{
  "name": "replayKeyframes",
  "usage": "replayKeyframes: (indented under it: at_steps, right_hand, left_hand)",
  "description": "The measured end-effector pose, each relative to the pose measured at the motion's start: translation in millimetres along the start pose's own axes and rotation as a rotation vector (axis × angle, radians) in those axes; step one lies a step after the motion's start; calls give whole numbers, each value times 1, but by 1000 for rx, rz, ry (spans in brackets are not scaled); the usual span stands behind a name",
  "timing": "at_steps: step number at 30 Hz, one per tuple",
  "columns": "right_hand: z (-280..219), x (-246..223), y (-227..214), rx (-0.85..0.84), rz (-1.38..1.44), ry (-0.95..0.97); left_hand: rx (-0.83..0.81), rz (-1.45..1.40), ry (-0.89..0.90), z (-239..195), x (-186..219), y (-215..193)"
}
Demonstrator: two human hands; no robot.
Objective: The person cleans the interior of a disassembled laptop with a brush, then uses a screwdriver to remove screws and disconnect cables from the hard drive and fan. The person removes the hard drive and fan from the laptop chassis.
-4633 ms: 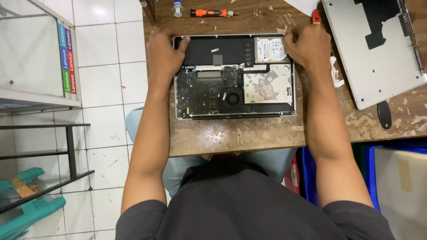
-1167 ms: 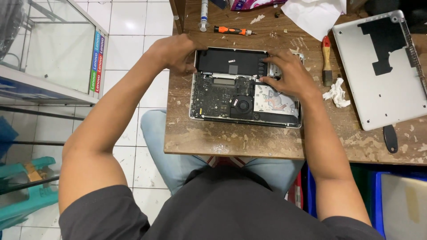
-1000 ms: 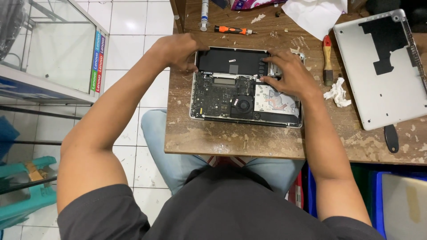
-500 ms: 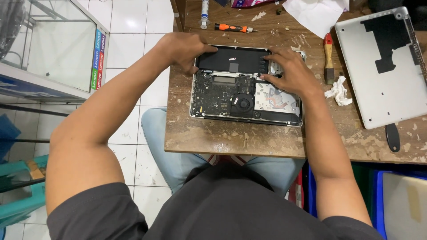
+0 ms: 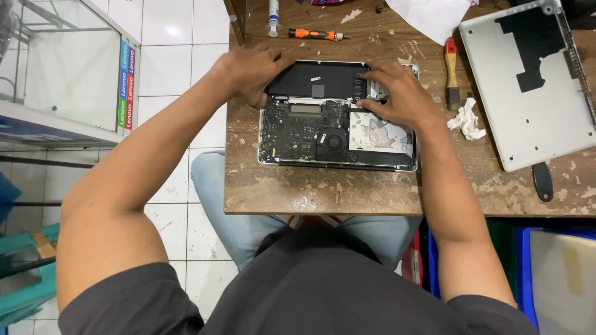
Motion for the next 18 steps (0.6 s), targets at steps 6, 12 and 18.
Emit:
replayKeyframes:
  at_steps: [6, 12, 18]
  right_hand:
    - [1, 4, 5, -17, 11, -3]
    - [1, 8, 5, 28, 8, -59]
    - [22, -9, -14, 166, 66, 23]
  left_hand:
    - [121, -17, 78, 12, -12, 7]
    - [245, -299, 64, 15, -3, -17]
    - [851, -795, -215, 17, -15, -21]
Point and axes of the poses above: each hand's wrist, its own z-axis towards the middle knuckle, its own y-axis out of the palm, x = y × z, the point moved 7 cm from there along z, towards the middle knuckle, and after that the axes turned 4 degrees about -x, right-handed, at the moved point
